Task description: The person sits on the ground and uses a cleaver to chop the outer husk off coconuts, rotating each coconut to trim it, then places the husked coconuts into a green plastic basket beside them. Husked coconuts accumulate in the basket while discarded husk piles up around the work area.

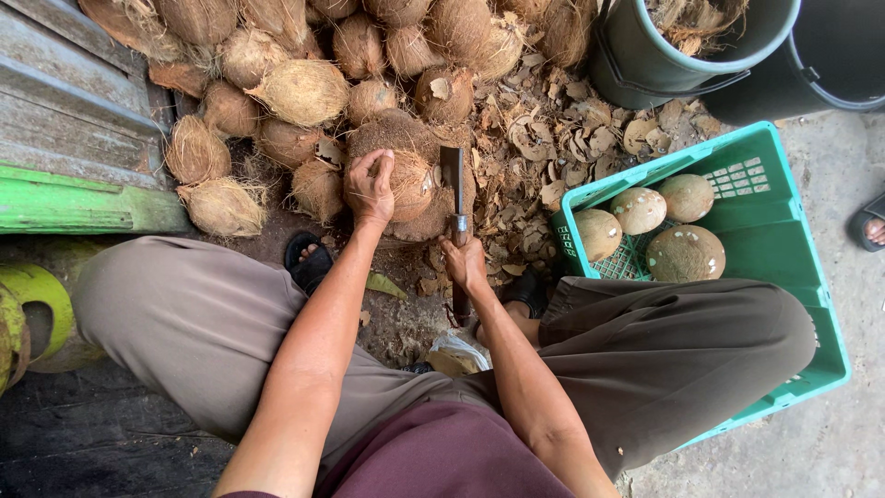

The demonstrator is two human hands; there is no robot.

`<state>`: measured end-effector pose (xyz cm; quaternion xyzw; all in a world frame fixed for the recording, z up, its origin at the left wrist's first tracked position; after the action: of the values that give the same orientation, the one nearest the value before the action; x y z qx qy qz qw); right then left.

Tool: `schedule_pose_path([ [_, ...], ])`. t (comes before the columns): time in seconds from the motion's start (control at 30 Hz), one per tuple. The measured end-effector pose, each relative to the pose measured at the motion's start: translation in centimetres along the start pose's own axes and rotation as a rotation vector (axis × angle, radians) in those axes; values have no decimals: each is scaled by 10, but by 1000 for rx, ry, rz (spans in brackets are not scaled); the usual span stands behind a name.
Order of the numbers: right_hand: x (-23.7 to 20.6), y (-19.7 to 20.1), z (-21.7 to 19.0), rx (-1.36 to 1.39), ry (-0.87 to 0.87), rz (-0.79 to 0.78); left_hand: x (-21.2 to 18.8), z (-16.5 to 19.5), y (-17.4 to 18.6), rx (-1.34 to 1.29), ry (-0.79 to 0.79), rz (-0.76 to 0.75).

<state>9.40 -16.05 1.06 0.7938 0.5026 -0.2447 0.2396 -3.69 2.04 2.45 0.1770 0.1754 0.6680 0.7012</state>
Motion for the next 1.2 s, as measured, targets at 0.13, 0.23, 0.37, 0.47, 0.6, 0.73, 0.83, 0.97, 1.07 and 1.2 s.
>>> schedule_pose_path([
  [0.13,0,0,2,48,63,-2,-2,2,2,-10,9,0],
  [0.23,-1,0,3,-87,46,39,-2,4,3,-26,-2,8],
  [0.37,-5,0,-2,-47,12,28,-1,3,2,-5,4,6],
  [0.47,-6,1,-3,-40,-33,29,-1,2,2,-8,8,7],
  [0.6,-4,1,-1,-109,69,46,-1,1,2,3,15,-7],
  [0.73,-2,1,4,-93,14,40,-1,0,2,-17,12,-2],
  [0.83,-1,0,4,-83,37,46,-1,0,1,-21,22,-8],
  [0.97,-1,1,5,-85,8,48,-1,-2,-1,-14,15,-8],
  [1.07,-1,1,5,-79,21,47,-1,-3,-1,-4,17,1],
  [1.2,-4,2,3,-108,89,45,-2,-1,0,-2,13,3],
])
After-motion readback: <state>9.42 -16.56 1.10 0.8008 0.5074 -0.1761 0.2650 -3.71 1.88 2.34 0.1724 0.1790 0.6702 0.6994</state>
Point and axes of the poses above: each hand's wrist, its own x-axis towards the middle knuckle, its own y-axis out of the back of the hand, z = x × y, the point moved 2 cm from there along x, towards the middle knuckle, and after that the axes turned 3 degrees about -y, right-handed, at the moved point
